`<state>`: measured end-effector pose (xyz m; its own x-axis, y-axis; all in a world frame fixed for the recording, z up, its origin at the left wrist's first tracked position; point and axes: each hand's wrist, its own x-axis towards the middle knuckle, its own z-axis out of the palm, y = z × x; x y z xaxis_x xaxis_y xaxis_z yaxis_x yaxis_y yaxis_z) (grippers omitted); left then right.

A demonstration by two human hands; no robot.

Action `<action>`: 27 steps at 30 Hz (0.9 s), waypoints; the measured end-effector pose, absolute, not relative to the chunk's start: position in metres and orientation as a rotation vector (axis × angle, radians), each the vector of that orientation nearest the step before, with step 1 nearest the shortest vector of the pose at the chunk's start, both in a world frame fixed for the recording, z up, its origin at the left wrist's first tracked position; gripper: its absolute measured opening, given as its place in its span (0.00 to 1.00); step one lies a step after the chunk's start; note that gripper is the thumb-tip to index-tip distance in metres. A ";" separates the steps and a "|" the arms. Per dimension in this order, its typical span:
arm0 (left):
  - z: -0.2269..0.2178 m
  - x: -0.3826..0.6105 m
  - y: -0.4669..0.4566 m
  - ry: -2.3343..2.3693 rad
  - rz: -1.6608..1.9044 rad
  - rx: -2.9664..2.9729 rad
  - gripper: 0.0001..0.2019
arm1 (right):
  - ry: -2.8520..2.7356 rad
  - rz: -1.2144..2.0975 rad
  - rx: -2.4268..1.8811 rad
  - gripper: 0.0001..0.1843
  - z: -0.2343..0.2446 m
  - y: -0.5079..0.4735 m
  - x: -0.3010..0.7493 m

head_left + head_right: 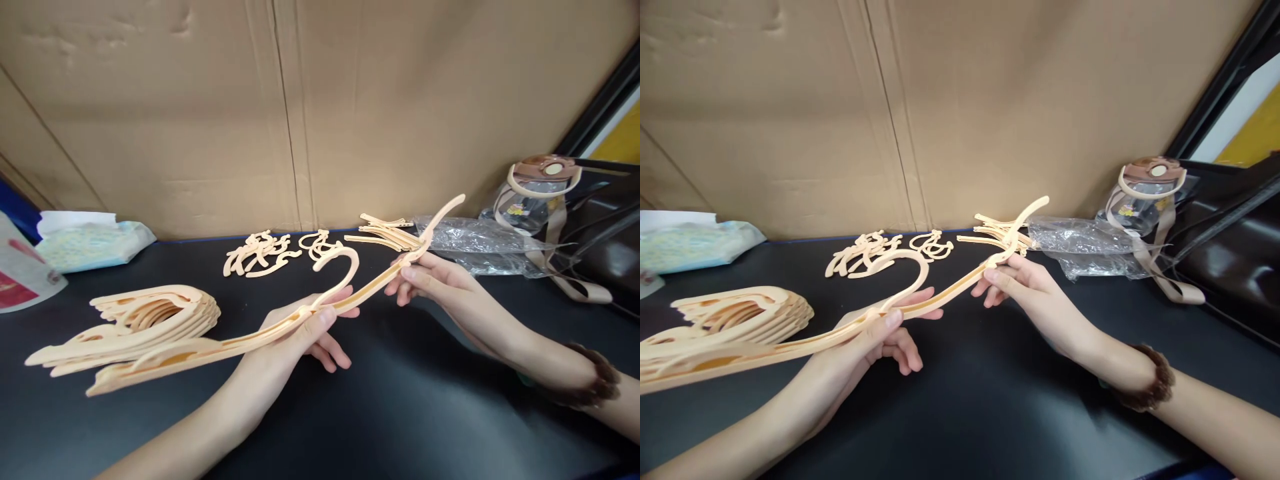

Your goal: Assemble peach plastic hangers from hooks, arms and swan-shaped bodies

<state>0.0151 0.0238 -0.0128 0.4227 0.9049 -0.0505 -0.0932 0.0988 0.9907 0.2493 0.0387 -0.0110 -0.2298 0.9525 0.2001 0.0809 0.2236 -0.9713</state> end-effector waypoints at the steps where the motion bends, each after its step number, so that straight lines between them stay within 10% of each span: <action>1: -0.013 0.015 0.024 0.847 0.893 1.244 0.17 | -1.547 1.143 -0.995 0.10 -0.010 0.038 0.249; 27: -0.007 0.008 0.028 0.903 0.999 1.117 0.07 | -2.001 0.459 -1.099 0.17 -0.011 0.042 0.272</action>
<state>0.0080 0.0280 -0.0067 0.3023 0.9500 -0.0782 -0.1742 0.1358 0.9753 0.2716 0.0419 -0.0107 -0.3118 0.8273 0.4673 0.5413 0.5589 -0.6282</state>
